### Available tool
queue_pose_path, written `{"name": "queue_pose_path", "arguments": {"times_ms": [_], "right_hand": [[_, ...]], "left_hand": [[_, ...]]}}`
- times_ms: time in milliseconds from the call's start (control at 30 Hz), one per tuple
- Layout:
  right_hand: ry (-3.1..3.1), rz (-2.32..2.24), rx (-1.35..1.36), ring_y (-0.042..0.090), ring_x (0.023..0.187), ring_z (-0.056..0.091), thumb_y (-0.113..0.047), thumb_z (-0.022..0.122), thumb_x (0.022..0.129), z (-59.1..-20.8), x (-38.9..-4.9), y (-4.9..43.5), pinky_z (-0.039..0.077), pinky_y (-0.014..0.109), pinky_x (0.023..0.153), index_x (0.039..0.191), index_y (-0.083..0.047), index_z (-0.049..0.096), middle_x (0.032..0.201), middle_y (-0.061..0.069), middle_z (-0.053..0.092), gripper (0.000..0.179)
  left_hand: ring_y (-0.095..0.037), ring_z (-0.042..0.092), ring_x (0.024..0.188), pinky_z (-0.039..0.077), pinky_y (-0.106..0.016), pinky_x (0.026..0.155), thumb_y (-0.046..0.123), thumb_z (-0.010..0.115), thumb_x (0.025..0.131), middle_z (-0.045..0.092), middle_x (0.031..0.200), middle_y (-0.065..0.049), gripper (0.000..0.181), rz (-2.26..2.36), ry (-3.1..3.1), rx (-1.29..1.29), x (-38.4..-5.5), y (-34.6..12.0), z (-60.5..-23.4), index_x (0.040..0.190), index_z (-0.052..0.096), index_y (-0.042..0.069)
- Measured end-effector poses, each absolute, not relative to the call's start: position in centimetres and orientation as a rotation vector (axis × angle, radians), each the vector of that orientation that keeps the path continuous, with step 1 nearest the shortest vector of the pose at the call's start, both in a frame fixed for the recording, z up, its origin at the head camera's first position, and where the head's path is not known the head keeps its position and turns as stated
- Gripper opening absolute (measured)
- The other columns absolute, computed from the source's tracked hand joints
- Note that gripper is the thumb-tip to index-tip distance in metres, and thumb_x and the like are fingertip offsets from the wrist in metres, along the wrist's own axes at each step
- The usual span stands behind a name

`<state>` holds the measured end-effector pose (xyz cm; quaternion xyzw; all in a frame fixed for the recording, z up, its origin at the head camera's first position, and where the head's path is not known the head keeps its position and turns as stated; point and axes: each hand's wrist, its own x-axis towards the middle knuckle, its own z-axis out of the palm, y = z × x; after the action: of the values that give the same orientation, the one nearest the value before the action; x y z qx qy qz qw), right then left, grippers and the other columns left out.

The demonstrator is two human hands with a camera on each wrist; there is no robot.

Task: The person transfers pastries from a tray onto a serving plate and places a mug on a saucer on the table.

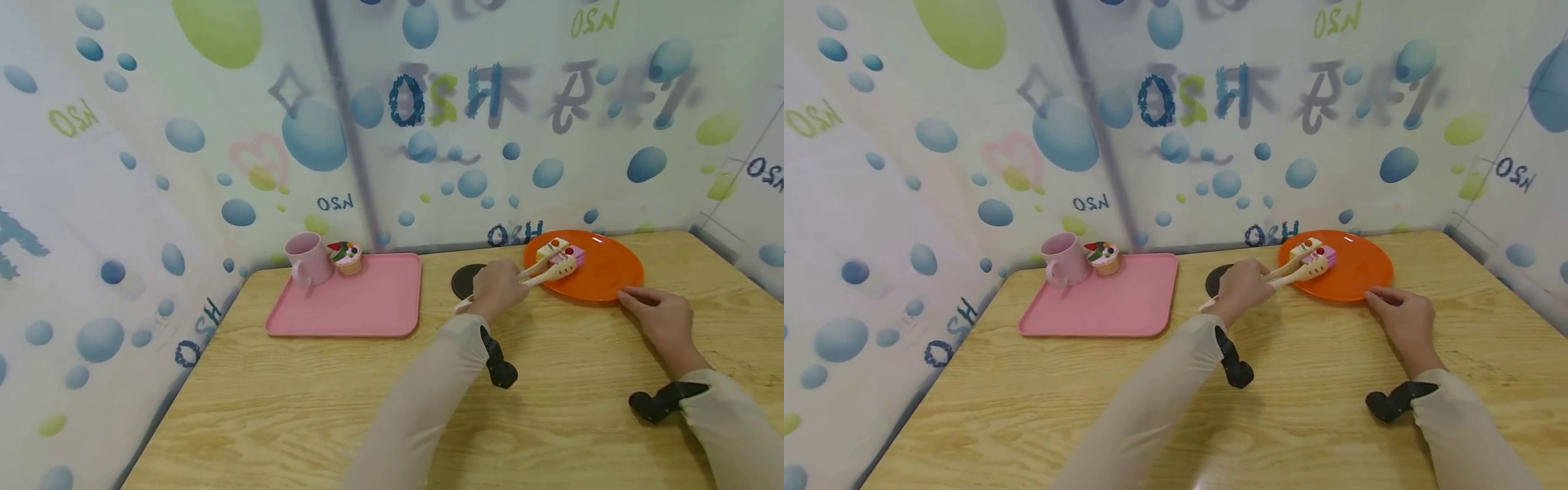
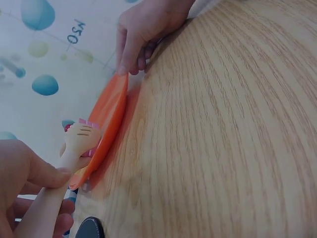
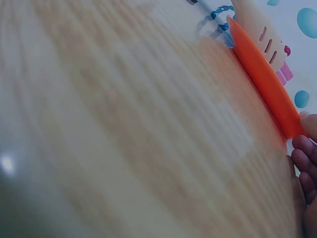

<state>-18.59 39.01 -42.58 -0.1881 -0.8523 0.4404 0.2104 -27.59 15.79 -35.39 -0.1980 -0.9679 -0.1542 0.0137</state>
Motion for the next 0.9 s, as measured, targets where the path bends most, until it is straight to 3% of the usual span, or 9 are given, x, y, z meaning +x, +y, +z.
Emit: {"name": "queue_pose_path", "arguments": {"times_ms": [200,433,633,900], "right_hand": [[-2.372,1.213,-0.513,0.043,0.111,0.044,-0.039,0.06,0.086,-42.6,-18.7,39.0,0.031,0.052,0.093,0.113,0.01,0.06,0.072,-0.03,0.046,0.056],[-2.38,1.197,-0.528,0.042,0.11,0.044,-0.04,0.06,0.086,-42.8,-18.8,39.1,0.031,0.053,0.092,0.113,0.009,0.06,0.084,-0.008,0.059,0.056],[-2.365,1.215,-0.526,0.042,0.111,0.043,-0.04,0.061,0.085,-42.8,-18.8,39.2,0.03,0.052,0.094,0.112,0.01,0.06,0.073,-0.028,0.047,0.056],[-2.365,1.211,-0.525,0.043,0.111,0.043,-0.04,0.061,0.085,-42.8,-18.7,39.1,0.03,0.053,0.093,0.112,0.011,0.06,0.072,-0.03,0.046,0.057]], "left_hand": [[-0.01,0.041,0.045,0.03,-0.022,0.038,0.03,0.064,0.083,0.049,0.054,0.007,0.016,-0.453,-3.012,-0.598,-27.6,15.9,-35.2,0.069,0.064,0.023],[-0.01,0.046,0.048,0.035,-0.023,0.04,0.03,0.067,0.081,0.052,0.059,0.01,0.007,-0.476,-3.024,-0.564,-27.8,16.1,-35.7,0.079,0.07,0.025],[-0.01,0.045,0.047,0.033,-0.023,0.04,0.027,0.066,0.081,0.054,0.059,0.01,0.007,-0.54,-3.02,-0.559,-28.0,16.0,-36.2,0.083,0.072,0.025],[-0.01,0.043,0.045,0.032,-0.023,0.039,0.026,0.066,0.081,0.052,0.055,0.009,0.006,-0.595,-3.022,-0.583,-27.9,15.7,-36.5,0.082,0.072,0.023]]}}
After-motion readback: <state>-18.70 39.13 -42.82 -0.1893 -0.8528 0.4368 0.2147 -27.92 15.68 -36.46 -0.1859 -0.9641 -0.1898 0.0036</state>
